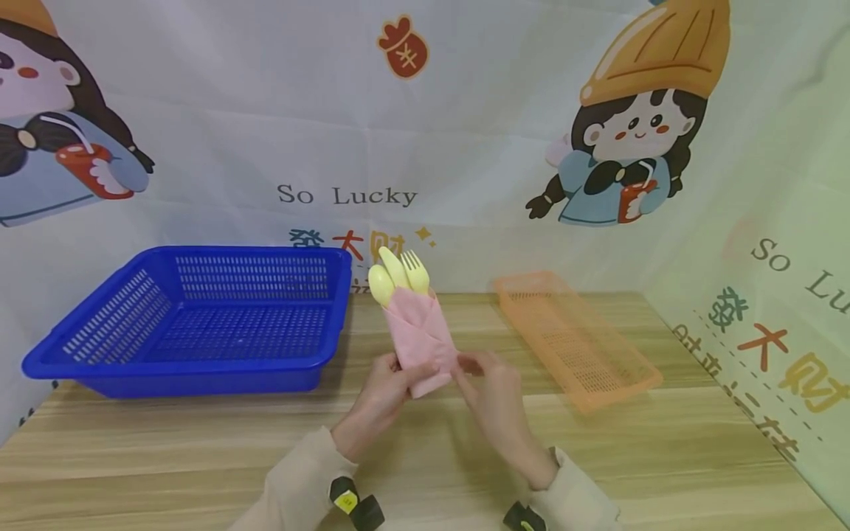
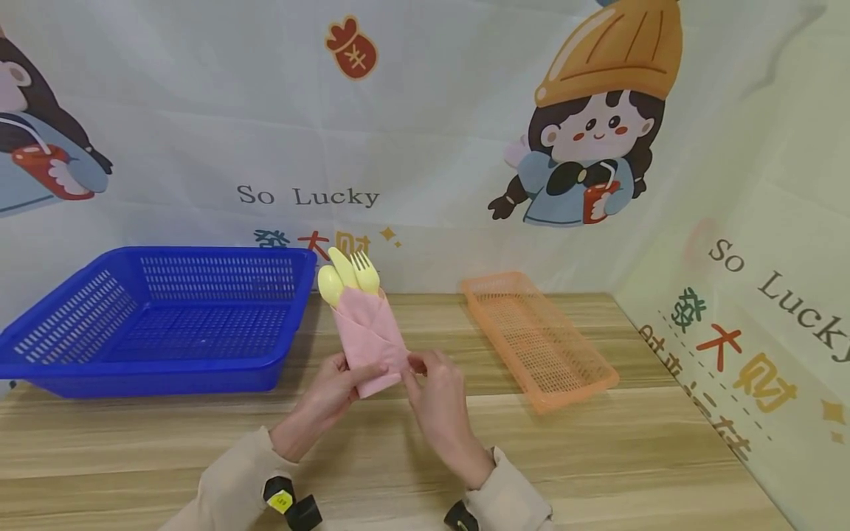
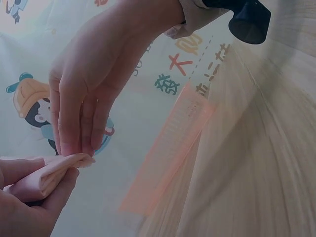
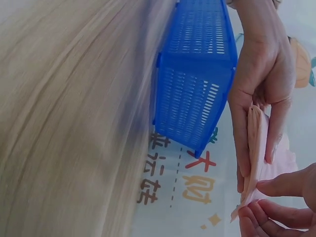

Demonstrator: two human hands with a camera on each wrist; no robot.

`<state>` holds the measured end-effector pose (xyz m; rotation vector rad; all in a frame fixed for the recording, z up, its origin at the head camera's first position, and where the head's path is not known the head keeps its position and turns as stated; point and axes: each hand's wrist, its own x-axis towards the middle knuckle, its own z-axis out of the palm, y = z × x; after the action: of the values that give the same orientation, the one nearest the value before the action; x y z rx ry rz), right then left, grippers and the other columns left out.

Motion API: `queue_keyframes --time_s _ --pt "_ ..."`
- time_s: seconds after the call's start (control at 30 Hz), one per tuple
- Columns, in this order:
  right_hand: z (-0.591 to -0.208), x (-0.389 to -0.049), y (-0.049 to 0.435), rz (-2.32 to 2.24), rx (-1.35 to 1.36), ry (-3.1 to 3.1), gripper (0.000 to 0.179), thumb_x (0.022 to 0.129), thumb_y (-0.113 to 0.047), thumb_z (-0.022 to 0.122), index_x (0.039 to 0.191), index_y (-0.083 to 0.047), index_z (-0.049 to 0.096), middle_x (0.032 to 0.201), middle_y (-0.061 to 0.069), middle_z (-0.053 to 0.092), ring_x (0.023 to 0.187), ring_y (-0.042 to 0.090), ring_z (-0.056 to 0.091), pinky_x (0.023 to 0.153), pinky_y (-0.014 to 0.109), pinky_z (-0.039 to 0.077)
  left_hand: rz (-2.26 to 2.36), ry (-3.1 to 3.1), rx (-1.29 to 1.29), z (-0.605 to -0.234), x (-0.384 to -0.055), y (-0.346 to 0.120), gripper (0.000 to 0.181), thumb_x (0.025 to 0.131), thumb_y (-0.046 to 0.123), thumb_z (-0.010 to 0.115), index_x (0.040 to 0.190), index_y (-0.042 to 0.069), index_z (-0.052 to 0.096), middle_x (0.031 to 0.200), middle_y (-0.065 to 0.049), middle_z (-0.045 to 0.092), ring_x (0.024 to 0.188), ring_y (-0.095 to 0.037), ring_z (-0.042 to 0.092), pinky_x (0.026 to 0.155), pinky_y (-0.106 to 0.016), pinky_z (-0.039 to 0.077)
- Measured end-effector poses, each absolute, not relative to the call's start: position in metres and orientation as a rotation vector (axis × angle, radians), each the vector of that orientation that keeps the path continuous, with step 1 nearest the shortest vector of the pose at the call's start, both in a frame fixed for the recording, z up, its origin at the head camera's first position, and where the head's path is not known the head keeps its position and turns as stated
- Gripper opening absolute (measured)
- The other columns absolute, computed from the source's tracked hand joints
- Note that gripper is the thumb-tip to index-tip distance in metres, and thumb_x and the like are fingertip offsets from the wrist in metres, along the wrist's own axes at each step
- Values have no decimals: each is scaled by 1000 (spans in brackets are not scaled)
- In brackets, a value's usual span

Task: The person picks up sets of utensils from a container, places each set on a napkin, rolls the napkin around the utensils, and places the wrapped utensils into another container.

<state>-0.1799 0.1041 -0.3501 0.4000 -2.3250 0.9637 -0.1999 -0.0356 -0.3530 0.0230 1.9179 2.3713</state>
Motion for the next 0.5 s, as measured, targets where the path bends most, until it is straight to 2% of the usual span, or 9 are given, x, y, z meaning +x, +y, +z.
queue_keyframes --time_s 0.5 --pt "-349 -189 118 1697 198 -2458 21 77 -4 66 96 5 63 93 17 65 86 24 62 78 33 51 2249 1966 123 -355 -204 -42 28 80 -1 58 104 -14 53 81 -5 63 68 -9 57 62 -20 48"
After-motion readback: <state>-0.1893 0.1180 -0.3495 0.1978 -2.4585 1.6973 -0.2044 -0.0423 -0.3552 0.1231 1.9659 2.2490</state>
